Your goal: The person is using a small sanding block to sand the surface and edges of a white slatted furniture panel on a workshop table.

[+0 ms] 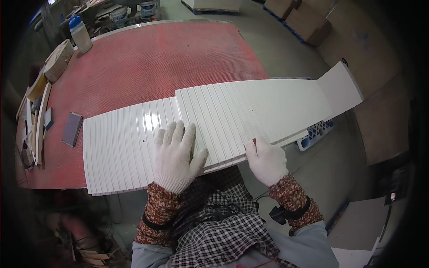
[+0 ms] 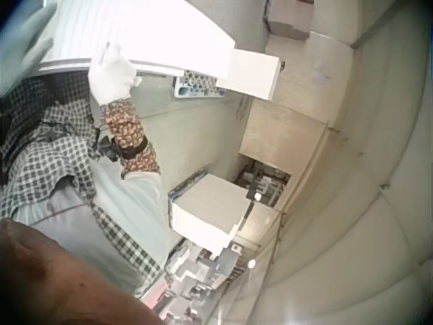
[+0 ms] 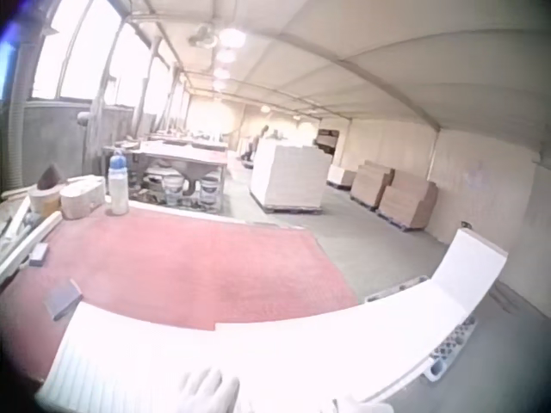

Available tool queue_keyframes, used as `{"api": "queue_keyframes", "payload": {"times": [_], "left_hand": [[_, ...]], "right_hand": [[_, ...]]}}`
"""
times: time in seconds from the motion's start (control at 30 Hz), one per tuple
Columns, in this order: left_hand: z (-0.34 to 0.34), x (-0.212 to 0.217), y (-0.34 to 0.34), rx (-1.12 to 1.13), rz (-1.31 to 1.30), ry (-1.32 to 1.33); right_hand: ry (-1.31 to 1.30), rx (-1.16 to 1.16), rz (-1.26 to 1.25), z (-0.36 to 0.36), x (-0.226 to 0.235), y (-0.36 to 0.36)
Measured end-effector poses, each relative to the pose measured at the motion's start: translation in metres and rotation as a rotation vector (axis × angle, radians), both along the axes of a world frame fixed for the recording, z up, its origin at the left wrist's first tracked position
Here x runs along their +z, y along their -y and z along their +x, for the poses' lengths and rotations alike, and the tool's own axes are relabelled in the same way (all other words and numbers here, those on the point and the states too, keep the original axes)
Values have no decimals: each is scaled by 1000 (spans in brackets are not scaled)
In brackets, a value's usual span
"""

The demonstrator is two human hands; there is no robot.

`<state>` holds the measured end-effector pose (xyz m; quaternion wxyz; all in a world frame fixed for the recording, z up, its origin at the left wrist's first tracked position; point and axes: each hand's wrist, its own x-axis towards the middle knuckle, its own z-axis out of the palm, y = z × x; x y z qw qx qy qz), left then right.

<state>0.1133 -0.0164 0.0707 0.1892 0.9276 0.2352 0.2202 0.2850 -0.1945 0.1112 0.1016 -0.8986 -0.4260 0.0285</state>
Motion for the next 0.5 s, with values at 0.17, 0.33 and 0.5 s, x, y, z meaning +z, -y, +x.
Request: {"api": "queue_keyframes", "payload": {"times": [0.17,0.33,0.5], "left_hand": [[0,-3,2,20,100,0],[-4,1,2,26,36,-27],[-3,-1,5,30,15,5]], "right_hand": [[52,47,-85,37,-8,-59],[109,44,-152,73,3,-146],[74,40,-206,109,8,-198]]}}
